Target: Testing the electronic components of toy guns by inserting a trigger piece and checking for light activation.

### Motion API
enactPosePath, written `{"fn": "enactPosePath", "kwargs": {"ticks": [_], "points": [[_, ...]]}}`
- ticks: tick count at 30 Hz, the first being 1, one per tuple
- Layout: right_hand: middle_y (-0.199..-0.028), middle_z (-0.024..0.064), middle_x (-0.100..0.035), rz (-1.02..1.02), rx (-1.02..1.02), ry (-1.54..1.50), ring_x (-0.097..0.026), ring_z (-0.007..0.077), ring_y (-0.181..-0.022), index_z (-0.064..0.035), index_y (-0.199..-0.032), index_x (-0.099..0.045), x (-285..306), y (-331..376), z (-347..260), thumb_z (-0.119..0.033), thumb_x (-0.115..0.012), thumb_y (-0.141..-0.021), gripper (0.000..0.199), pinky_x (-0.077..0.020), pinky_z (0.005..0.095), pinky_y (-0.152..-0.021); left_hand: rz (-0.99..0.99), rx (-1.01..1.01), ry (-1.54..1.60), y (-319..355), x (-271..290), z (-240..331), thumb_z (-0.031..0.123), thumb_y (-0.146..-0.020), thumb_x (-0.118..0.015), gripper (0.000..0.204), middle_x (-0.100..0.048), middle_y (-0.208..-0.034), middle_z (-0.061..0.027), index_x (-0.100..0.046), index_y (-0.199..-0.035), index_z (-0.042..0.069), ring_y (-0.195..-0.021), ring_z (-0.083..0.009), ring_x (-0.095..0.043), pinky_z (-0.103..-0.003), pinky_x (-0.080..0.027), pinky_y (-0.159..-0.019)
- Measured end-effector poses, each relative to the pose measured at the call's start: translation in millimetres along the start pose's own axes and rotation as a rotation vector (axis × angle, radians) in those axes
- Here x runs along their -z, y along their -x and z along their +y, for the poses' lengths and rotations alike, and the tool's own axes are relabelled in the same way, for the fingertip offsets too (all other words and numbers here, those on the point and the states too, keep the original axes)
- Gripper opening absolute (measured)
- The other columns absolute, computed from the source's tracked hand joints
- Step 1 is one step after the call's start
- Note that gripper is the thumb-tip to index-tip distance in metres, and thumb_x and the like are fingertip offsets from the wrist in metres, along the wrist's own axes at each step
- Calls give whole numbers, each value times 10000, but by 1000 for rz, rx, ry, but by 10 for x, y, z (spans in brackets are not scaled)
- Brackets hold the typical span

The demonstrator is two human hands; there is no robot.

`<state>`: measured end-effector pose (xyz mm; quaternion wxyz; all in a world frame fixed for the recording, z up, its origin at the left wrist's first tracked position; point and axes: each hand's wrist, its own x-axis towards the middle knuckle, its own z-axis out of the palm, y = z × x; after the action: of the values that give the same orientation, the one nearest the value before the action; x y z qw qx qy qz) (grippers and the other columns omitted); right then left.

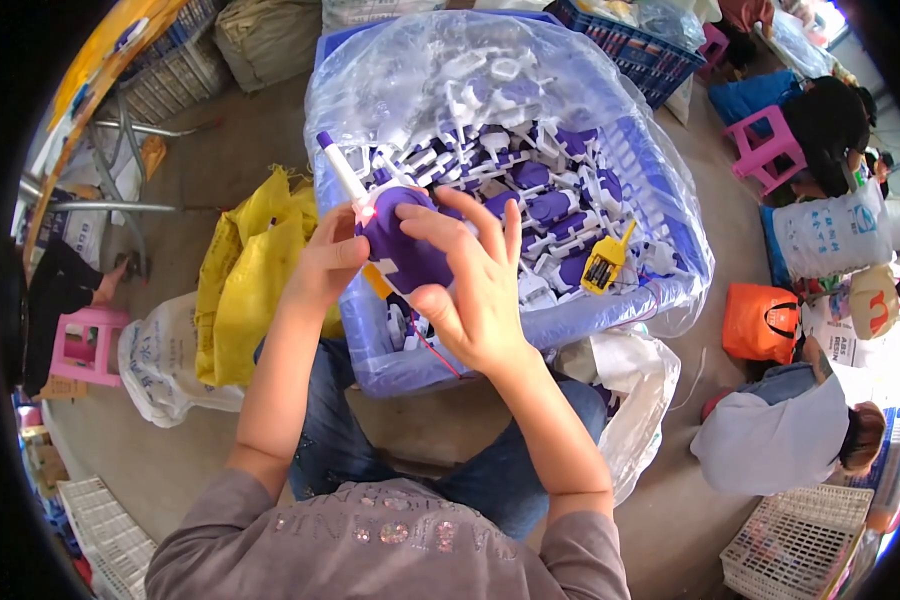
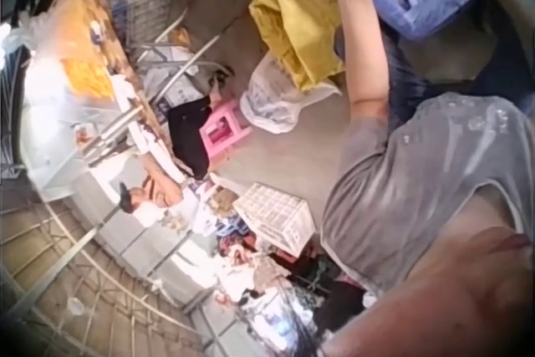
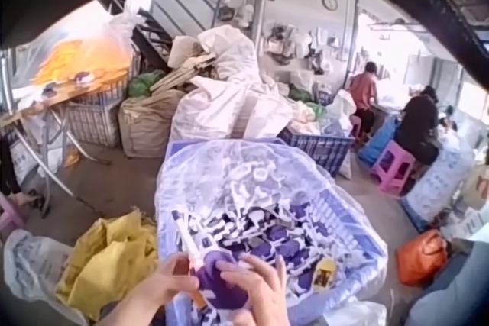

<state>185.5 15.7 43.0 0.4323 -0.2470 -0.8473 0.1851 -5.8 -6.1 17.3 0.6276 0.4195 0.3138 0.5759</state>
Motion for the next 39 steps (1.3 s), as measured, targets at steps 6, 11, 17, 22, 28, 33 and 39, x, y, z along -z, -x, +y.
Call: {"fn": "enactPosePath", "kwargs": {"ticks": [6, 11, 17, 22, 28, 33, 39], "points": [[-1050, 108, -562, 210, -634, -1003, -521, 198, -1035, -56, -1067, -458, -45, 26, 236, -219, -443, -907, 230, -400, 361, -880, -209, -216, 395, -121, 21, 17, 531, -769, -607, 899, -324, -1374, -234, -271, -1337, -79, -1293, -380, -291, -447, -242, -1069], [-1235, 92, -504, -145, -755, -1678, -536, 263, -1077, -104, -1332, -344, -354, 118, 47, -291, -647, -791, 647, -511, 413, -785, -195, -98, 559, -82, 48, -67, 488, -769, -637, 892, -284, -1409, -211, -254, -1354, -65, -1265, -311, -353, -372, -425, -927], [-1154, 166, -550, -146, -679, -1602, -576, 308, -1019, -24, -1261, -425, -545, 8, -130, -322, -644, -812, 582, -530, 424, -801, -291, -94, 761, 197, 309, -62, 406, -865, -545, 504, -592, -1069, -125, -478, -1213, 47, -878, -254, -587, -340, -483, -586], [-915, 112, -610, -184, -813, -1260, -626, 234, -848, 28, -1059, -525, -753, -53, -279, -290, -545, -889, 361, -524, 349, -784, 302, -450, 444, 477, 414, 338, 372, -873, -539, 426, -605, -1008, -105, -525, -1119, 24, -939, -217, -560, -329, -418, -865], [-681, 80, -588, -491, -295, 240, -597, 241, -598, -140, -1126, -546, -408, -71, -854, -200, -655, -689, 455, -464, 350, -538, 732, -412, -584, 1128, 1450, 1055, 157, -751, -712, 478, -601, -1057, -102, -522, -1153, -17, -1036, -175, -540, -289, -373, -926], [-545, -16, -358, -742, 228, 414, -451, 158, -459, -133, -803, -619, -104, -271, -2081, -224, -688, -579, 252, -353, 313, -427, 973, 92, -1591, 1437, 2334, 640, 349, -710, -718, 793, -415, -1323, -197, -359, -1330, 9, -1234, -305, -400, -378, -338, -992], [-571, -36, -410, -657, 63, 410, -417, 116, -456, -191, -781, -615, 118, -296, -2424, -437, -636, -637, 285, -298, 258, -418, 690, 234, -1147, 1392, 2386, 184, 244, -799, -670, 452, -590, -1096, -122, -555, -1169, 11, -1023, -176, -543, -279, -415, -874]]}}
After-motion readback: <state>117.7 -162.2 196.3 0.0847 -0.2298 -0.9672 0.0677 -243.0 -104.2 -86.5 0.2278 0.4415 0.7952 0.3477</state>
